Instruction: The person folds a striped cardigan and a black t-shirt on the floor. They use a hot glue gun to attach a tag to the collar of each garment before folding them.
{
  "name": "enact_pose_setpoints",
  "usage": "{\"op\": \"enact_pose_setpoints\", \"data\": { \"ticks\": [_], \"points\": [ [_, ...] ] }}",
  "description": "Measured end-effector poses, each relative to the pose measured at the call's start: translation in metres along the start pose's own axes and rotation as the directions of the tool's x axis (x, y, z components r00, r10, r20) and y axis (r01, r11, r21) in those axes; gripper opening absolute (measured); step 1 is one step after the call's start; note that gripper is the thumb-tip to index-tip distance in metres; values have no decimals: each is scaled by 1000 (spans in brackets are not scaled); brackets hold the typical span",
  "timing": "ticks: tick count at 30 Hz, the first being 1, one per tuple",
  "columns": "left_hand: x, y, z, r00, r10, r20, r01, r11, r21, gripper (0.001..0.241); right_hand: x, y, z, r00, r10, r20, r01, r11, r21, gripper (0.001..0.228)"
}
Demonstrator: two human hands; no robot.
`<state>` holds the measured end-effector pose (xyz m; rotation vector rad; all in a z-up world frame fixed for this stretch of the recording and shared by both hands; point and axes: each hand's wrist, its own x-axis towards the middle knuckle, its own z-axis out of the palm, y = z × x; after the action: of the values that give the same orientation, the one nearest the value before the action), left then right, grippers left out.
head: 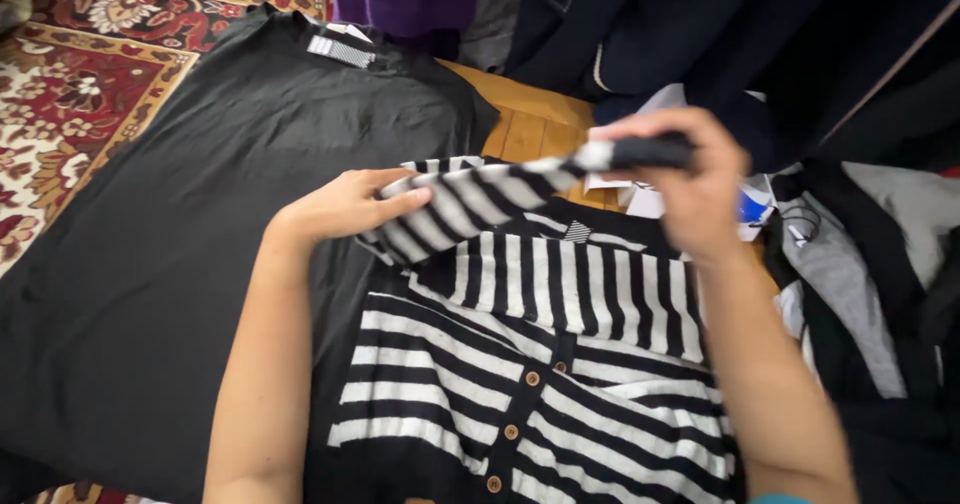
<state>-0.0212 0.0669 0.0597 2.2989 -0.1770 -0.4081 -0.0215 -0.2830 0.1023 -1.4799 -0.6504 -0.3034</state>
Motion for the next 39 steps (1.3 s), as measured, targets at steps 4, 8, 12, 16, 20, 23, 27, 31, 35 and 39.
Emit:
{"op": "enact_pose_setpoints", "data": {
  "ticks": [4, 8, 12, 16, 20, 23, 27, 31, 35, 39],
  "points": [
    [13, 2, 16, 980, -174, 100, 163, 981, 106, 91, -43, -14, -74, 993, -45, 112, 65, 982, -175, 12],
    [21, -10, 21, 995, -57, 83, 44, 988, 150, 67, -87, -25, -125, 975, 132, 178, -98, 977, -189, 20],
    [53, -48, 47, 984, 165, 61, -176, 915, 363, 64, -122, -28, -135, 933, 359, -27, -354, 903, -241, 23],
    [32, 3, 54, 997, 66, 41, -76, 946, 315, 76, -135, -20, -139, 971, 238, 33, -215, 921, -324, 16],
    [41, 3, 89, 974, 218, -54, -151, 811, 565, 86, -134, -3, -145, 986, 164, -17, -160, 921, -355, 20],
    [42, 7, 100, 941, 334, -56, -204, 693, 692, 94, -125, 7, -149, 987, 159, -29, -158, 916, -370, 21],
    [29, 35, 108, 987, 137, 88, -157, 650, 743, 110, -107, 25, -147, 980, 153, -128, -184, 939, -289, 35],
    [42, -2, 103, 952, 296, -77, -126, 609, 783, 99, -96, 30, -163, 982, 84, -171, -134, 942, -308, 35],
    [29, -17, 59, 966, 213, -147, -38, 677, 735, 57, -112, 19, -176, 990, 142, 4, -138, 968, -207, 32],
    [17, -13, 24, 961, -55, 270, -90, 864, 496, 50, -142, 31, -177, 653, 636, 412, -306, 718, -625, 51]
  ]
}}
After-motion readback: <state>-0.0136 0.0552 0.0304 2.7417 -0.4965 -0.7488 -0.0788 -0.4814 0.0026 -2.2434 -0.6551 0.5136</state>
